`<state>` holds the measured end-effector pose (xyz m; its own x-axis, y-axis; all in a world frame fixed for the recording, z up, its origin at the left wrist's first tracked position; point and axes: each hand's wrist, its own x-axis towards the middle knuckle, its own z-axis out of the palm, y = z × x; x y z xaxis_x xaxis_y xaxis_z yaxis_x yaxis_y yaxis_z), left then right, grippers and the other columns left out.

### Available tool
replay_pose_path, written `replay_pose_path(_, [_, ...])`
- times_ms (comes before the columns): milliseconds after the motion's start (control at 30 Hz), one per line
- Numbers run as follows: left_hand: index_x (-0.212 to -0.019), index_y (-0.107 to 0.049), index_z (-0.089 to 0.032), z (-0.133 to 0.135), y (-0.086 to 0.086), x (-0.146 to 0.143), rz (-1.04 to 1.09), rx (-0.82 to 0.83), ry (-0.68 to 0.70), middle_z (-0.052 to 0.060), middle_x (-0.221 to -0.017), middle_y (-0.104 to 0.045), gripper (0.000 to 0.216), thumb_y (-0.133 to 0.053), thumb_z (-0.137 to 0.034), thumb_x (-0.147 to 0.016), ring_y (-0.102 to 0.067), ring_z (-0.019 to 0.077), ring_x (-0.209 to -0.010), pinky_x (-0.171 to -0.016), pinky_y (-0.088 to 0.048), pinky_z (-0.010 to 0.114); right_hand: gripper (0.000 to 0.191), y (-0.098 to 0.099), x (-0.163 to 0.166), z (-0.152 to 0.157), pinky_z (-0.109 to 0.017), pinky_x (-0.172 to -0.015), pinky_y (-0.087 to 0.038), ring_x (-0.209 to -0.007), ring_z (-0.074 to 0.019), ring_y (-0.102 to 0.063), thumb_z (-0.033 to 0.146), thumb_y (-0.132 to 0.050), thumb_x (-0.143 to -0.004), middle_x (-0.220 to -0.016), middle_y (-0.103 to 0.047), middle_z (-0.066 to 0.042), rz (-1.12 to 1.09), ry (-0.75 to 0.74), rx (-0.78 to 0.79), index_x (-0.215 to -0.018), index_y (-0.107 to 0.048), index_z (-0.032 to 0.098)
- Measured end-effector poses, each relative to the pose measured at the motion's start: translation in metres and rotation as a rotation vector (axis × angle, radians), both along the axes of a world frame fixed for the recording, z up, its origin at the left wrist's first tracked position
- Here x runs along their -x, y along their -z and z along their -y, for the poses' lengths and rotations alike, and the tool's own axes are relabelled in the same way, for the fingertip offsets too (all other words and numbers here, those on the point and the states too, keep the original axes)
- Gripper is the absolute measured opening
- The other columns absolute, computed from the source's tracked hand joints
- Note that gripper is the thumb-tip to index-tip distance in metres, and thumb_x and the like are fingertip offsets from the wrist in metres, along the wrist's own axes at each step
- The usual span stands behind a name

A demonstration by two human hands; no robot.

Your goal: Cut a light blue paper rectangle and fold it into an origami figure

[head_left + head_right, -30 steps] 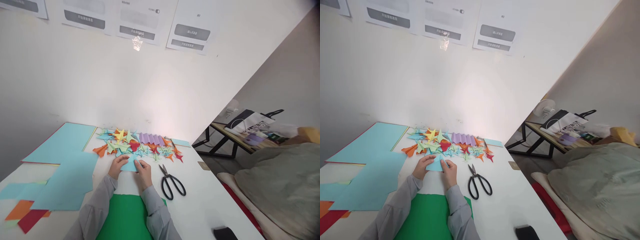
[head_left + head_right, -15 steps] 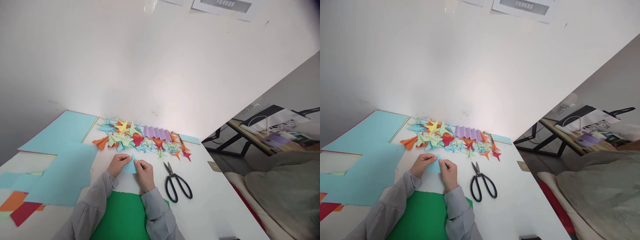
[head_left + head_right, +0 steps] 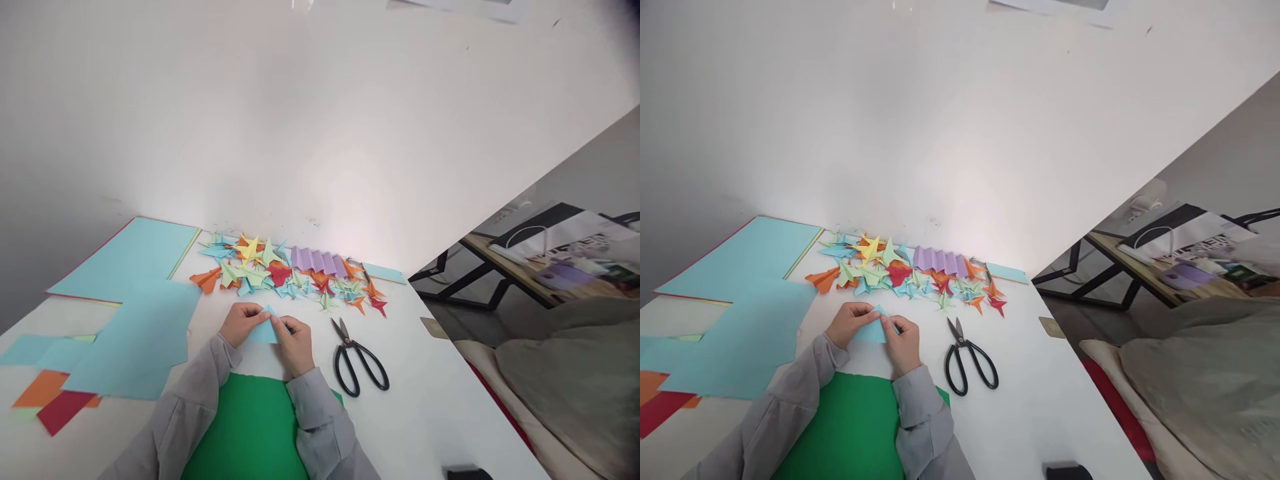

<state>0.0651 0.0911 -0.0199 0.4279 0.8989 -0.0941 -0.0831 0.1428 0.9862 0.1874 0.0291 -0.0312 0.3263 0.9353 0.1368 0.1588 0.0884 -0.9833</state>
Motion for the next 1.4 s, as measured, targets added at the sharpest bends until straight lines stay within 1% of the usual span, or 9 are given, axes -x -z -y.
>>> replay_pose_path(200, [-0.053,-0.067,-0.015,-0.0029,-0.0020,0.0032,0.006,-0.038,0.021,0.000,-0.055,-0.056,0.025,-0.077,-0.038,-0.050,-0.047,0.0118,-0.057,-0.058,-0.038,0.025,0.029,-0.0005,-0.0001,-0.0004,-0.023,-0.050,-0.032,-0.053,-0.0100,-0.039,0.042,-0.063,-0.070,-0.054,-0.047,0.003,-0.034,-0.129,0.058,-0.060,-0.061,0.014])
replay_pose_path(300, [-0.050,-0.068,-0.016,-0.0047,-0.0030,0.0049,0.020,-0.065,0.003,0.001,-0.063,-0.055,0.023,-0.079,-0.036,-0.047,-0.049,0.0138,-0.067,-0.065,-0.039,0.026,0.025,-0.0005,-0.0007,-0.0009,-0.024,-0.054,-0.034,-0.057,-0.0114,-0.042,0.040,-0.062,-0.071,-0.061,-0.051,0.002,0.000,-0.168,0.025,-0.067,-0.064,0.015])
replay_pose_path(433, [-0.052,-0.070,-0.017,-0.0051,-0.0038,0.0064,0.018,-0.074,0.037,0.003,-0.070,-0.055,0.022,-0.078,-0.037,-0.050,-0.051,0.0157,-0.072,-0.070,-0.040,0.028,0.023,-0.0011,-0.0023,-0.0006,-0.025,-0.057,-0.035,-0.061,-0.0122,-0.043,0.038,-0.063,-0.071,-0.062,-0.048,0.001,0.056,-0.159,-0.021,-0.064,-0.064,0.016])
replay_pose_path(567, [-0.052,-0.070,-0.017,-0.0051,-0.0037,0.0071,-0.001,-0.090,0.081,0.004,-0.072,-0.055,0.022,-0.078,-0.038,-0.050,-0.052,0.0158,-0.073,-0.073,-0.041,0.030,0.025,-0.0039,-0.0028,0.0002,-0.024,-0.056,-0.033,-0.059,-0.0112,-0.041,0.038,-0.065,-0.068,-0.059,-0.044,0.003,0.009,-0.222,0.018,-0.058,-0.059,0.016])
replay_pose_path(733, [-0.056,-0.071,-0.017,-0.0050,-0.0023,0.0076,-0.009,-0.128,0.137,0.005,-0.075,-0.058,0.022,-0.075,-0.039,-0.055,-0.053,0.0169,-0.074,-0.070,-0.043,0.029,0.036,-0.0027,-0.0023,-0.0005,-0.025,-0.055,-0.032,-0.056,-0.0103,-0.036,0.040,-0.063,-0.070,-0.055,-0.039,0.004,0.003,-0.243,0.021,-0.047,-0.049,0.017])
replay_pose_path(867, [-0.057,-0.069,-0.016,-0.0027,0.0001,0.0051,-0.010,-0.177,0.076,0.006,-0.073,-0.060,0.022,-0.071,-0.037,-0.061,-0.055,0.0174,-0.074,-0.068,-0.044,0.029,0.043,0.0001,-0.0029,-0.0015,-0.025,-0.055,-0.032,-0.056,-0.0105,-0.034,0.041,-0.062,-0.070,-0.052,-0.034,0.004,0.022,-0.267,-0.008,-0.043,-0.040,0.018])
replay_pose_path(967, [-0.056,-0.068,-0.015,-0.0001,0.0016,0.0029,-0.037,-0.202,0.023,0.007,-0.077,-0.059,0.019,-0.070,-0.033,-0.061,-0.055,0.0165,-0.072,-0.063,-0.044,0.028,0.040,0.0011,-0.0020,-0.0013,-0.025,-0.055,-0.033,-0.057,-0.0115,-0.037,0.043,-0.063,-0.070,-0.053,-0.039,0.003,0.047,-0.282,0.000,-0.045,-0.045,0.017])
replay_pose_path(1067, [-0.053,-0.065,-0.014,0.0021,0.0016,0.0016,-0.048,-0.224,0.048,0.007,-0.079,-0.057,0.018,-0.068,-0.030,-0.062,-0.055,0.0153,-0.071,-0.061,-0.044,0.026,0.038,0.0012,-0.0005,-0.0008,-0.025,-0.055,-0.034,-0.057,-0.0121,-0.040,0.045,-0.061,-0.071,-0.054,-0.045,0.002,0.063,-0.273,0.003,-0.047,-0.052,0.016])
replay_pose_path(1400, [-0.051,-0.053,-0.014,0.0041,0.0001,0.0004,-0.153,-0.234,0.071,0.005,-0.082,-0.055,0.027,-0.071,-0.032,-0.059,-0.052,0.0111,-0.065,-0.058,-0.043,0.024,0.035,-0.0003,0.0000,-0.0011,-0.025,-0.054,-0.034,-0.056,-0.0117,-0.042,0.044,-0.061,-0.073,-0.054,-0.045,0.002,0.090,-0.261,-0.051,-0.051,-0.059,0.017])
